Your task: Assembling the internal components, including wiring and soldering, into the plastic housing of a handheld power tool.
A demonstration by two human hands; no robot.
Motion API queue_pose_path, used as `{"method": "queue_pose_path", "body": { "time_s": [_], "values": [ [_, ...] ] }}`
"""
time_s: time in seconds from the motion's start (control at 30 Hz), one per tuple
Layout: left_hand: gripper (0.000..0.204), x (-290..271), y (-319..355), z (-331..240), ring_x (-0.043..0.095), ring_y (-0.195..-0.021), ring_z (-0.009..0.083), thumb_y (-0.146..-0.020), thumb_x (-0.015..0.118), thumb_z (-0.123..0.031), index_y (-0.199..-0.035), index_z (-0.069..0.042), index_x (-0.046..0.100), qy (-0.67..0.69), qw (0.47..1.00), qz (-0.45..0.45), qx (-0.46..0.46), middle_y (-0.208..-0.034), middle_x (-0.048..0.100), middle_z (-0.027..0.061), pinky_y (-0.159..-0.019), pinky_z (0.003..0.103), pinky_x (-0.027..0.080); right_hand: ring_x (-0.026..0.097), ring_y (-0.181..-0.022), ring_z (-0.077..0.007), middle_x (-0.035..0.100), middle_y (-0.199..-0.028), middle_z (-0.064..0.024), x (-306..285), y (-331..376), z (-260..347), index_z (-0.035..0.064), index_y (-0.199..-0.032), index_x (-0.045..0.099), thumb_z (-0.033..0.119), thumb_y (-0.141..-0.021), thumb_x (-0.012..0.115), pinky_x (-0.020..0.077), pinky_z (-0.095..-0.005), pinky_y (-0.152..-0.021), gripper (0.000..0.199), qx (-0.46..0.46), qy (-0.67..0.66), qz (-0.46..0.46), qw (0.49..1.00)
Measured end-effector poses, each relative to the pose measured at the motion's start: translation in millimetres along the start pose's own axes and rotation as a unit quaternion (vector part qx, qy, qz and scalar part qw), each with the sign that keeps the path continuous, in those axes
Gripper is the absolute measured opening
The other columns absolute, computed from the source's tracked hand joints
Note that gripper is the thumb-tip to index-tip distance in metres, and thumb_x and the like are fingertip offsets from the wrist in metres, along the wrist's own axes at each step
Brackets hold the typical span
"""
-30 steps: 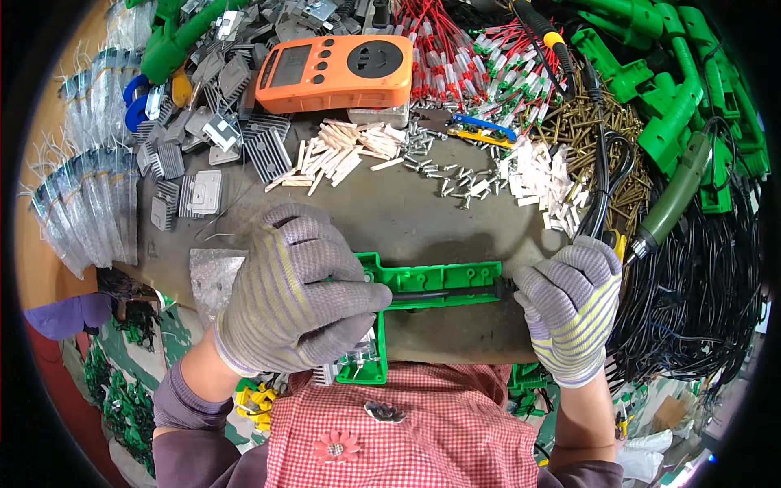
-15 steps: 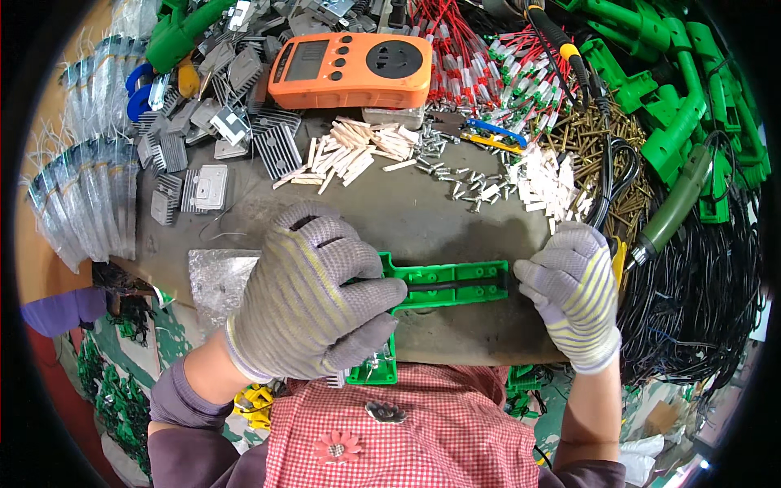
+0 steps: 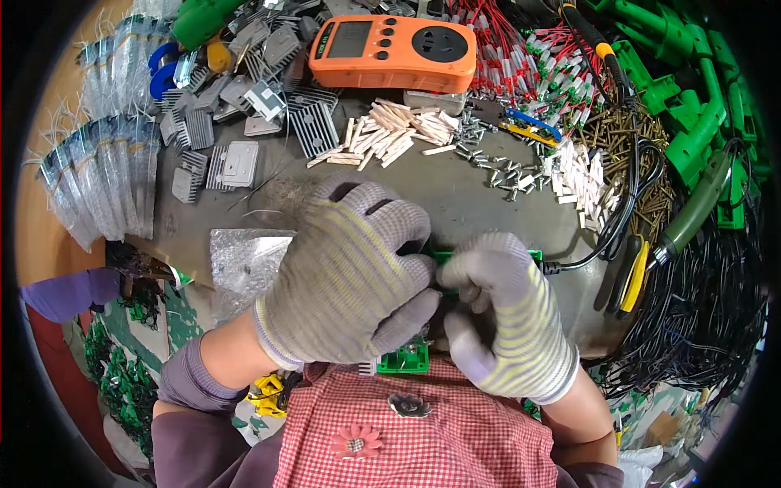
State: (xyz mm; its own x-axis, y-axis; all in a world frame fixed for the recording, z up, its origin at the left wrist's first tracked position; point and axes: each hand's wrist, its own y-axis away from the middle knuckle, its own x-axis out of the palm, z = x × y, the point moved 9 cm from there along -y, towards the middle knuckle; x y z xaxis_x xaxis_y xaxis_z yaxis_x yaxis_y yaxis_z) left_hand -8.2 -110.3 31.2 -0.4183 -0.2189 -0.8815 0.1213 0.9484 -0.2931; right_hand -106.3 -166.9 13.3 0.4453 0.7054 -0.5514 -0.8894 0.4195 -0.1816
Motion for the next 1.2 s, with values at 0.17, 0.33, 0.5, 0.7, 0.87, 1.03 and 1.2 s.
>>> {"method": "queue_pose_path", "body": {
  "time_s": [0.17, 0.33, 0.5, 0.7, 0.87, 1.03, 1.2],
  "values": [
    [0.022, -15.6, 22.1, 17.8, 0.057, -0.085, 0.0308, -0.075, 0.067, -0.025, -0.089, -0.009, 0.065, 0.122, 0.984, -0.121, -0.035, -0.094, 0.057, 0.0104, -0.076, 0.045, 0.046, 0.061, -0.084, -0.035, 0.061, -0.099, -0.0127, 5.1, 0.9, 24.7, 0.0053, -0.101, 0.065, 0.002, -0.067, 0.067, 0.0518, -0.0466, -0.079, 0.035, -0.096, -0.044, 0.075, 0.992],
    [0.039, -35.8, 41.5, -4.2, 0.056, -0.087, 0.0266, -0.058, 0.081, -0.035, -0.088, -0.015, 0.065, 0.123, 0.981, -0.129, -0.072, -0.093, 0.055, 0.0035, -0.08, 0.047, 0.042, 0.061, -0.079, -0.0318, 0.06, -0.097, -0.0132, -4.2, 11.2, 6.6, 0.0039, -0.107, 0.062, -0.005, -0.074, 0.064, 0.0522, -0.0374, -0.07, 0.034, 0.005, -0.073, -0.042, 0.996],
    [0.049, -19.7, 45.7, -33.0, 0.058, -0.094, 0.0254, -0.052, 0.082, -0.037, -0.095, -0.018, 0.069, -0.098, 0.972, -0.045, -0.211, -0.102, 0.056, 0.0024, -0.079, 0.05, 0.041, 0.061, -0.088, -0.01, 0.065, -0.099, -0.0068, 5.4, 13.5, -0.7, 0.0015, -0.109, 0.058, -0.015, -0.084, 0.058, 0.0489, -0.0239, -0.079, 0.03, 0.049, -0.066, -0.042, 0.996],
    [0.048, -5.9, 56.9, -41.6, 0.056, -0.086, 0.0279, -0.054, 0.08, -0.023, -0.1, -0.014, 0.068, -0.118, 0.976, -0.058, -0.174, -0.096, 0.055, 0.0056, -0.076, 0.048, 0.043, 0.063, -0.08, -0.0074, 0.068, -0.09, -0.0046, 9.0, 7.7, -1.8, 0.0027, -0.11, 0.06, -0.011, -0.083, 0.066, 0.0505, -0.0227, -0.073, 0.031, 0.1, -0.052, -0.045, 0.993],
    [0.057, -5.3, 66.7, -38.5, 0.055, -0.084, 0.0327, -0.051, 0.086, -0.02, -0.103, -0.008, 0.065, -0.039, 0.983, -0.053, -0.17, -0.096, 0.055, 0.0098, -0.072, 0.046, 0.045, 0.064, -0.074, -0.0099, 0.067, -0.086, -0.0059, 13.1, -2.5, 1.4, 0.0016, -0.108, 0.062, -0.002, -0.081, 0.073, 0.0529, -0.0242, -0.07, 0.029, 0.098, 0.002, -0.028, 0.995],
    [0.044, -1.7, 54.0, -38.3, 0.061, -0.08, 0.03, -0.065, 0.079, -0.02, -0.104, -0.005, 0.064, -0.064, 0.968, 0.001, -0.244, -0.092, 0.057, 0.0109, -0.066, 0.043, 0.049, 0.067, -0.08, -0.0291, 0.066, -0.086, -0.0127, 13.3, -0.2, 0.6, 0.0044, -0.099, 0.063, -0.001, -0.081, 0.07, 0.0531, -0.0376, -0.072, 0.02, 0.104, -0.081, -0.058, 0.99],
    [0.028, 2.7, 43.5, -40.6, 0.065, -0.078, 0.026, -0.085, 0.06, -0.016, -0.109, -0.002, 0.064, -0.109, 0.964, 0.035, -0.24, -0.09, 0.061, 0.01, -0.064, 0.038, 0.055, 0.068, -0.082, -0.0111, 0.07, -0.091, -0.0061, 13.5, 1.3, 4.3, 0.0013, -0.105, 0.063, -0.008, -0.086, 0.068, 0.0551, -0.0252, -0.078, 0.021, 0.06, -0.043, -0.054, 0.996]
  ]
}}
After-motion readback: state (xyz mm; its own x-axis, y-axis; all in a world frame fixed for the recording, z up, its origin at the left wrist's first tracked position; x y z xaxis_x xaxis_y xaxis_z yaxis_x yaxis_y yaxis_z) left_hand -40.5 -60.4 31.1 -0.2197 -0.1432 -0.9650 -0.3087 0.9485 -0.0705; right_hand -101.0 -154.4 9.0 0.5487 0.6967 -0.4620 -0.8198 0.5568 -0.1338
